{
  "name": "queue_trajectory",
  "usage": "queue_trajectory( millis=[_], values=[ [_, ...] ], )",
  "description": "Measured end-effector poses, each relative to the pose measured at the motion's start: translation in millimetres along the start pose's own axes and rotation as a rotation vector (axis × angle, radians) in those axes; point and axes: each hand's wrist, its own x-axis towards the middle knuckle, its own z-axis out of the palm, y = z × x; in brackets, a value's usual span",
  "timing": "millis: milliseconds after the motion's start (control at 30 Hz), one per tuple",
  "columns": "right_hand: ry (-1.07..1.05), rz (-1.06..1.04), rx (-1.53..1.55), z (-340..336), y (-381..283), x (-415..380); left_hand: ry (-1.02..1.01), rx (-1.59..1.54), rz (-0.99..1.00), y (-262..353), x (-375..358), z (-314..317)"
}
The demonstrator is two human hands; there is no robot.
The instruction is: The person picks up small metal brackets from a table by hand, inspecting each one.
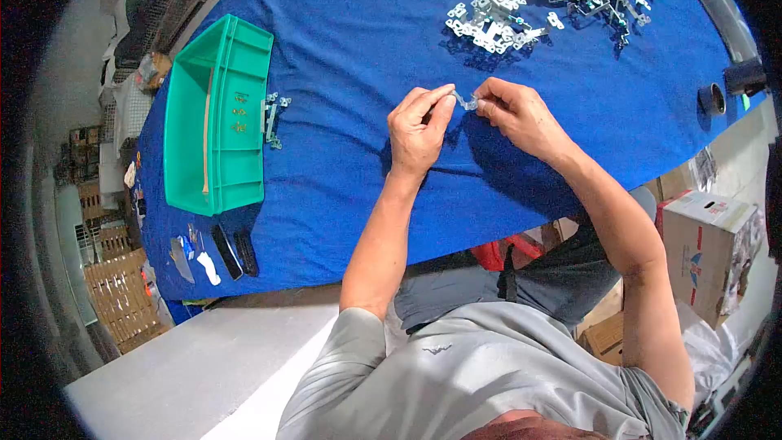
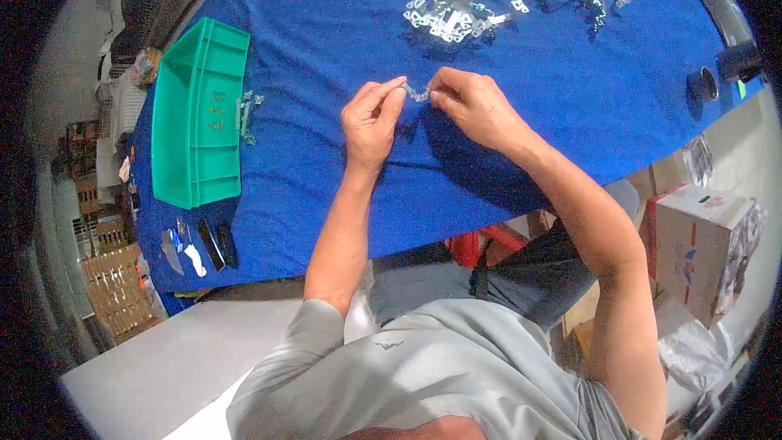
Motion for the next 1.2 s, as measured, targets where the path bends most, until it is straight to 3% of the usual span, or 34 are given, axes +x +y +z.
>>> queue_trajectory(
  millis=[67,133,433,500,633,700,767,1200],
  values=[
    [-0.018,0.038,0.077,1,-1,0,0.004,0.057,0.047,1,1,-1],
    [-0.055,0.142,0.431,-2,-7,1,0.018,0.062,0.055,1,0,0],
    [-0.172,0.198,0.323,-10,-3,2,-0.050,0.091,0.152,6,-1,2],
    [-0.087,0.126,0.327,-6,-6,1,-0.056,0.087,0.208,7,-2,2],
    [0.129,0.056,0.401,-6,-3,6,-0.032,0.069,0.054,4,-3,2],
    [0.087,0.079,0.409,-9,-4,5,0.016,0.060,-0.027,0,-3,-1],
    [-0.035,0.144,0.285,-7,-9,2,0.083,-0.242,-0.349,-2,-3,0],
    [-0.063,0.083,0.184,2,-5,0,0.063,-0.204,-0.315,-5,-4,2]
  ],
)
